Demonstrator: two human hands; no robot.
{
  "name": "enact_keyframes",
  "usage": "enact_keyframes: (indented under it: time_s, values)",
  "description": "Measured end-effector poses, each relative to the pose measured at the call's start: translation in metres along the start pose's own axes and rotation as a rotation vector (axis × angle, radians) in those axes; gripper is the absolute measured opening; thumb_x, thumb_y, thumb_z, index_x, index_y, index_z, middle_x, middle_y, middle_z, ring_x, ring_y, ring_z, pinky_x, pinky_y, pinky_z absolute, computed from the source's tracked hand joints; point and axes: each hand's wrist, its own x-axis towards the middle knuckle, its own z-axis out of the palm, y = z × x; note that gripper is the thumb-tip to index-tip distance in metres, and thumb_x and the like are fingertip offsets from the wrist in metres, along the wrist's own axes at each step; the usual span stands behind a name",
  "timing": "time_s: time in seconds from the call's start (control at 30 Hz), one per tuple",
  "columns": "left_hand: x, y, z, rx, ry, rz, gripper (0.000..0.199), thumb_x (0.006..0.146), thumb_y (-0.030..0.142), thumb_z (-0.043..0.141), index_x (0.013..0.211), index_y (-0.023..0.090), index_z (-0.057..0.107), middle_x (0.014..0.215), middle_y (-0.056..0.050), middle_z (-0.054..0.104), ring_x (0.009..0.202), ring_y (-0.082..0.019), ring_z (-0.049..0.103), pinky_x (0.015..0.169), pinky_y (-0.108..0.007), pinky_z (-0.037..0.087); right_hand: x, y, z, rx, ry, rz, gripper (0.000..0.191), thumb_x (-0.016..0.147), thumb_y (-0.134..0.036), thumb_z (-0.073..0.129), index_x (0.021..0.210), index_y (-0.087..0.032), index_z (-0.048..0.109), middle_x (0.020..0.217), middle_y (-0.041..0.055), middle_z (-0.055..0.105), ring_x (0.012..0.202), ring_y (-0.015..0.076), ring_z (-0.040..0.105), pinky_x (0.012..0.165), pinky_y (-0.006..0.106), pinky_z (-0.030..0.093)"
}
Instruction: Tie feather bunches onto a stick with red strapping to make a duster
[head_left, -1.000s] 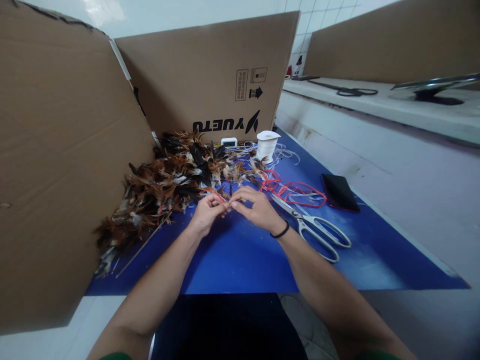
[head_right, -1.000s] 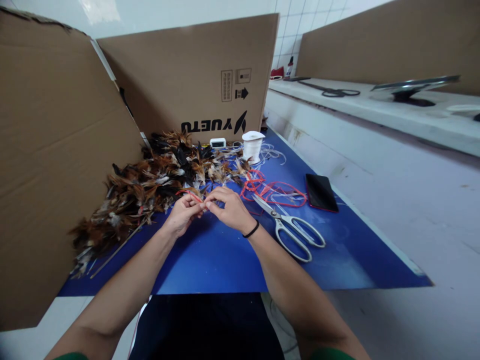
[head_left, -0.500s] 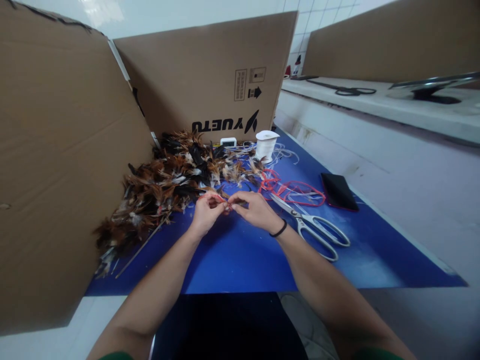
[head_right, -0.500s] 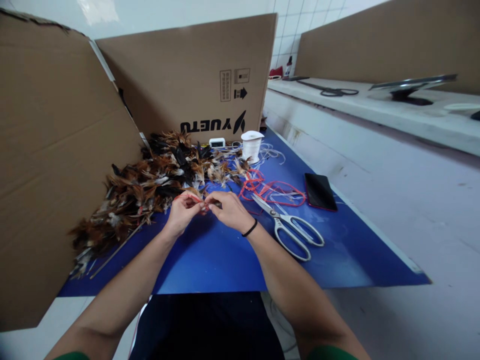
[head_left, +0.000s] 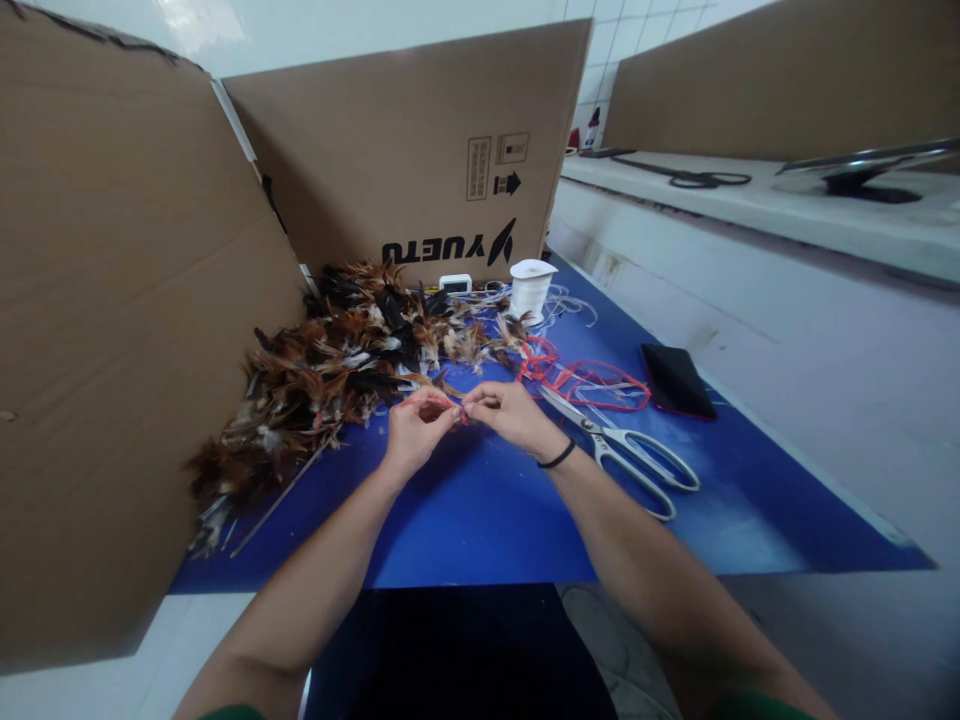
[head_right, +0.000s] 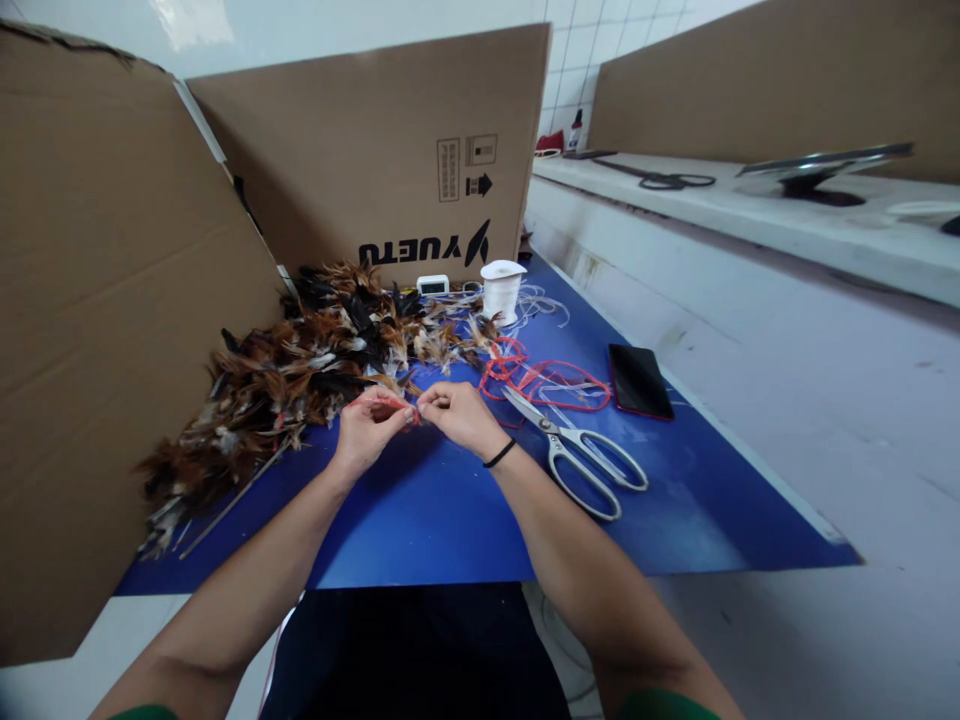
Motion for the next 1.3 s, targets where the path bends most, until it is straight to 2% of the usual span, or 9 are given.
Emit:
enact_keyframes:
  time_s: [0.2,0.4,0.57,0.63,0.8,1.1,1.2,1.3]
  values:
    - [-0.002,-0.004,0.000,0.110,0.050,0.113,0.013,0.070,0.027,0.075,0.073,0.017,0.066,0.070,-0.002,0.069,0.064,-0.014,0.068,0.059,-0.023,0.054,-0.002,-0.006,-0.003,0.184,-0.125,0.180,0.012,0.067,-0.027,0.067,0.065,-0.015,0.068,0.057,0.0014,0.068,0.049,0.0084,0.053,0.049,0.022,0.037]
    - [-0.003,-0.001,0.000,0.092,0.064,0.084,0.015,0.068,0.027,0.077,0.071,0.017,0.066,0.069,-0.001,0.068,0.063,-0.014,0.067,0.058,-0.023,0.055,-0.003,-0.009,-0.006,0.235,-0.159,0.233,0.018,0.064,-0.031,0.071,0.069,-0.013,0.069,0.060,0.0020,0.068,0.046,0.0062,0.047,0.046,0.021,0.030]
    - [-0.003,-0.006,0.001,0.112,0.059,0.112,0.014,0.071,0.027,0.075,0.073,0.018,0.066,0.071,-0.001,0.068,0.064,-0.014,0.067,0.061,-0.024,0.055,-0.002,-0.009,-0.001,0.214,-0.135,0.243,0.012,0.065,-0.026,0.065,0.065,-0.014,0.065,0.054,-0.0008,0.063,0.043,0.0051,0.042,0.045,0.021,0.026]
    - [-0.003,-0.009,0.000,0.121,0.049,0.127,0.013,0.073,0.028,0.074,0.075,0.018,0.066,0.071,-0.001,0.068,0.063,-0.014,0.067,0.062,-0.024,0.055,-0.001,-0.007,0.003,0.181,-0.104,0.218,0.009,0.066,-0.023,0.062,0.062,-0.015,0.062,0.052,-0.0022,0.061,0.044,0.0055,0.043,0.047,0.021,0.029]
    - [-0.003,-0.011,-0.001,0.156,0.078,0.146,0.014,0.072,0.029,0.074,0.075,0.018,0.067,0.071,-0.001,0.068,0.063,-0.013,0.066,0.062,-0.024,0.053,-0.002,-0.005,0.008,0.153,-0.034,0.139,0.007,0.067,-0.020,0.058,0.062,-0.016,0.058,0.055,-0.0018,0.062,0.054,0.0089,0.055,0.055,0.021,0.040]
    - [-0.004,-0.005,-0.002,0.210,0.081,0.211,0.012,0.074,0.030,0.073,0.074,0.019,0.068,0.072,-0.002,0.068,0.066,-0.013,0.065,0.061,-0.022,0.051,-0.004,-0.013,-0.003,0.311,-0.164,0.281,0.011,0.066,-0.025,0.067,0.068,-0.014,0.064,0.055,-0.0008,0.063,0.048,0.0075,0.055,0.047,0.020,0.038]
    - [-0.005,-0.006,-0.002,0.246,0.081,0.220,0.012,0.075,0.030,0.073,0.075,0.019,0.068,0.072,-0.001,0.068,0.065,-0.012,0.064,0.061,-0.021,0.051,-0.003,-0.010,0.000,0.315,-0.153,0.281,0.010,0.067,-0.024,0.066,0.066,-0.015,0.063,0.053,-0.0013,0.062,0.047,0.0074,0.054,0.046,0.019,0.037]
    - [-0.005,-0.008,-0.002,0.249,0.068,0.217,0.012,0.076,0.030,0.071,0.076,0.019,0.067,0.073,-0.001,0.068,0.065,-0.013,0.066,0.061,-0.022,0.052,-0.002,-0.008,0.006,0.240,-0.083,0.241,0.006,0.068,-0.018,0.061,0.063,-0.016,0.059,0.052,-0.0023,0.061,0.048,0.0077,0.054,0.048,0.019,0.038]
